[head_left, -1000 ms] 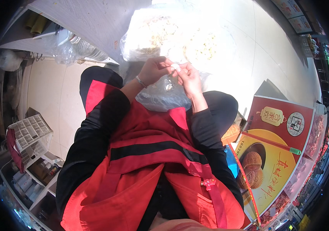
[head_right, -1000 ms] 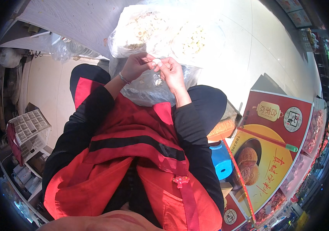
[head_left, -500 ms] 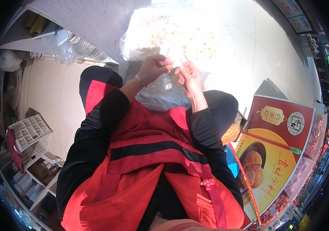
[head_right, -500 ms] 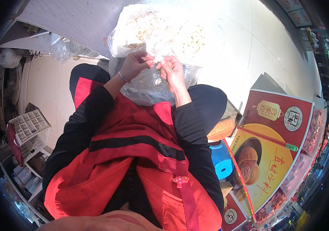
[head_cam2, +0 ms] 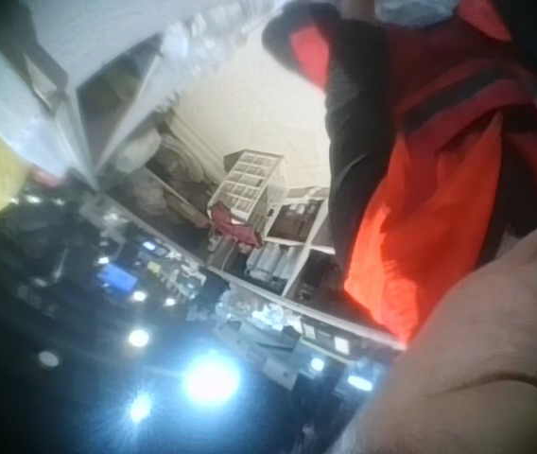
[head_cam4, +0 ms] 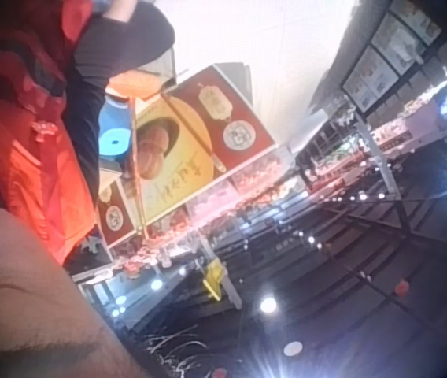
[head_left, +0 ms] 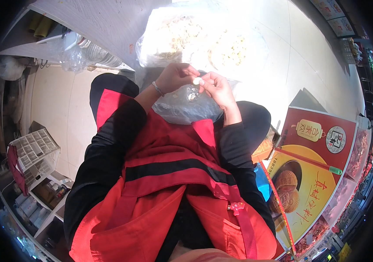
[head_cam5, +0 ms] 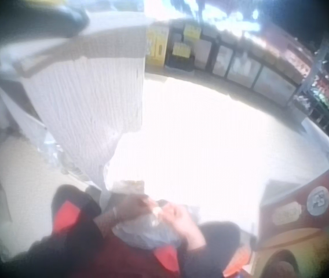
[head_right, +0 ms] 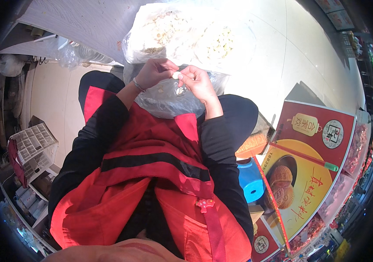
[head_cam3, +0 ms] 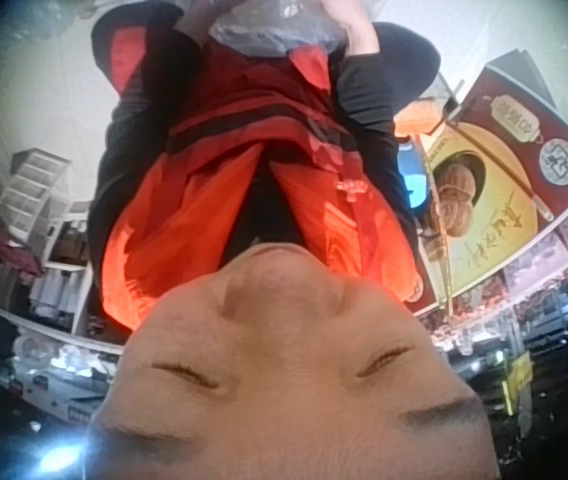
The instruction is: The person sits on the floor and peels garlic cloves by hand, placing the peeled cloves into a plastic bag. The task continues repeatedly with the same method.
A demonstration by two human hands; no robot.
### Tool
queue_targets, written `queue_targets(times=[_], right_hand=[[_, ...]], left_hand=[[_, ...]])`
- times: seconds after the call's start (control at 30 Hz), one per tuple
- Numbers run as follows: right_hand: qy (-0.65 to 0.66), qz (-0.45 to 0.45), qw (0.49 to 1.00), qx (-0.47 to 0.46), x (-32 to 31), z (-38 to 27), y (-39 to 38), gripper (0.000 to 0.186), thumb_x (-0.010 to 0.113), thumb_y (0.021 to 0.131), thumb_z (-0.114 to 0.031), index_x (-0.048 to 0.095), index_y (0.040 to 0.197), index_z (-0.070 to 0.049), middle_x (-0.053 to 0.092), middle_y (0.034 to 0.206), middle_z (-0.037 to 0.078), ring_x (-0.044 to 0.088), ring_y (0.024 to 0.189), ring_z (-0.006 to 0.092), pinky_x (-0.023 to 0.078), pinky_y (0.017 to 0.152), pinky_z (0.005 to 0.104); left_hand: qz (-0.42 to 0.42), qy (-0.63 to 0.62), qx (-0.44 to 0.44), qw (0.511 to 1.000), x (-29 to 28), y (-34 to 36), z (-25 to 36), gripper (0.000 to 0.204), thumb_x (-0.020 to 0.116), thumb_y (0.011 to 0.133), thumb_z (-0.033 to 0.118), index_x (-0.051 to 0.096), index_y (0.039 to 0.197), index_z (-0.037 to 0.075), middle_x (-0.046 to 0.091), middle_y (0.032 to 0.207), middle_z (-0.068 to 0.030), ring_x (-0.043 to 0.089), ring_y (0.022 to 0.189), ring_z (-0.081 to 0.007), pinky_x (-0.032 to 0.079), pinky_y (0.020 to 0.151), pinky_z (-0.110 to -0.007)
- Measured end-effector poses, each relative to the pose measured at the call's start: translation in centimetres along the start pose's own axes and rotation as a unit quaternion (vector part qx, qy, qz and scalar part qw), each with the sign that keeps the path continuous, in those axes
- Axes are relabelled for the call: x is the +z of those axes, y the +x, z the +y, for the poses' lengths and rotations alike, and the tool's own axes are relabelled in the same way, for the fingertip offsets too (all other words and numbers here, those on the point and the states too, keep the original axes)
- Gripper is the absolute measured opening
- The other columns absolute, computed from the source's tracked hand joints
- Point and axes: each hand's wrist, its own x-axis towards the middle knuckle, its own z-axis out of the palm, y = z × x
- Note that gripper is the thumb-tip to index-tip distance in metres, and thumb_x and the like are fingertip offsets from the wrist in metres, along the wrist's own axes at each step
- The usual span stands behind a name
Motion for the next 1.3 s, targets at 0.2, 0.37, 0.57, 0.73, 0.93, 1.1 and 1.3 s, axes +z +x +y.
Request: queue_targets(times=[0.2, 0.37, 0.57, 0.73, 0.93, 1.1, 1.3], right_hand=[[-0.011, -0.02, 1.0, 0.007, -0.2, -0.4, -0.3, 0.007, 0.063, 0.089, -0.01, 0.061, 0.089, -0.004, 0.065, 0.068, 0.002, 0.051, 0.058, 0.0033, 0.036, 0.053, 0.0187], [-0.023, -0.02, 0.999, -0.023, -0.3, 0.3, 0.0, 0.008, 0.062, 0.09, -0.01, 0.06, 0.089, -0.003, 0.064, 0.071, 0.002, 0.053, 0.061, 0.0042, 0.036, 0.055, 0.0176], [-0.038, -0.029, 0.999, -0.021, -0.6, 0.8, 0.1, 0.006, 0.061, 0.091, -0.009, 0.06, 0.089, -0.003, 0.065, 0.074, 0.003, 0.058, 0.068, 0.0057, 0.039, 0.06, 0.0183], [-0.027, -0.035, 0.998, -0.035, -0.3, 0.5, -0.1, 0.005, 0.061, 0.091, -0.01, 0.06, 0.091, -0.004, 0.065, 0.072, 0.002, 0.052, 0.061, 0.0037, 0.035, 0.054, 0.0177], [-0.026, -0.022, 0.998, -0.058, 0.2, 0.3, 0.0, 0.007, 0.062, 0.091, -0.011, 0.059, 0.088, -0.005, 0.065, 0.071, 0.003, 0.046, 0.054, 0.003, 0.032, 0.049, 0.018], [-0.023, -0.017, 1.0, -0.008, -0.2, 0.3, -0.1, 0.009, 0.063, 0.09, -0.012, 0.059, 0.086, -0.005, 0.064, 0.067, 0.002, 0.045, 0.052, 0.0025, 0.032, 0.048, 0.0184], [-0.048, 0.004, 0.999, -0.026, -0.2, 0.5, 0.1, 0.013, 0.064, 0.09, -0.016, 0.06, 0.085, -0.005, 0.062, 0.065, 0.002, 0.043, 0.049, 0.0019, 0.03, 0.045, 0.0177]], left_hand=[[-0.029, 0.018, -0.019, 0.999, -0.1, -0.2, 0.1, 0.01, 0.061, 0.083, 0.002, 0.067, 0.092, 0.001, 0.066, 0.08, -0.0005, 0.06, 0.074, -0.0047, 0.048, 0.069, -0.02], [-0.042, -0.011, 0.006, 0.999, 0.1, -0.1, 0.0, 0.008, 0.062, 0.083, 0.003, 0.066, 0.09, 0.001, 0.065, 0.079, -0.001, 0.06, 0.071, -0.006, 0.049, 0.065, -0.021], [-0.055, -0.109, -0.047, 0.991, 0.0, -0.1, -0.2, 0.009, 0.061, 0.084, 0.004, 0.064, 0.092, 0.0, 0.065, 0.082, -0.0037, 0.061, 0.066, -0.0087, 0.051, 0.061, -0.024], [-0.044, -0.126, -0.067, 0.989, 0.2, -0.2, 0.0, 0.007, 0.06, 0.084, 0.003, 0.063, 0.09, 0.001, 0.063, 0.079, -0.0029, 0.061, 0.067, -0.0092, 0.051, 0.062, -0.023], [-0.03, -0.114, -0.047, 0.992, 0.6, -0.1, 0.4, 0.011, 0.063, 0.081, 0.005, 0.063, 0.091, 0.0, 0.066, 0.076, -0.0055, 0.063, 0.068, -0.011, 0.051, 0.064, -0.024], [-0.016, -0.107, -0.059, 0.992, 0.4, -0.2, 0.6, 0.015, 0.064, 0.08, 0.005, 0.065, 0.095, 0.0, 0.066, 0.077, -0.0054, 0.063, 0.069, -0.0104, 0.051, 0.065, -0.024], [0.005, 0.08, 0.019, 0.997, 0.3, -0.3, 0.3, 0.016, 0.065, 0.081, 0.004, 0.066, 0.096, 0.001, 0.066, 0.084, -0.0025, 0.061, 0.075, -0.0064, 0.05, 0.07, -0.022]])
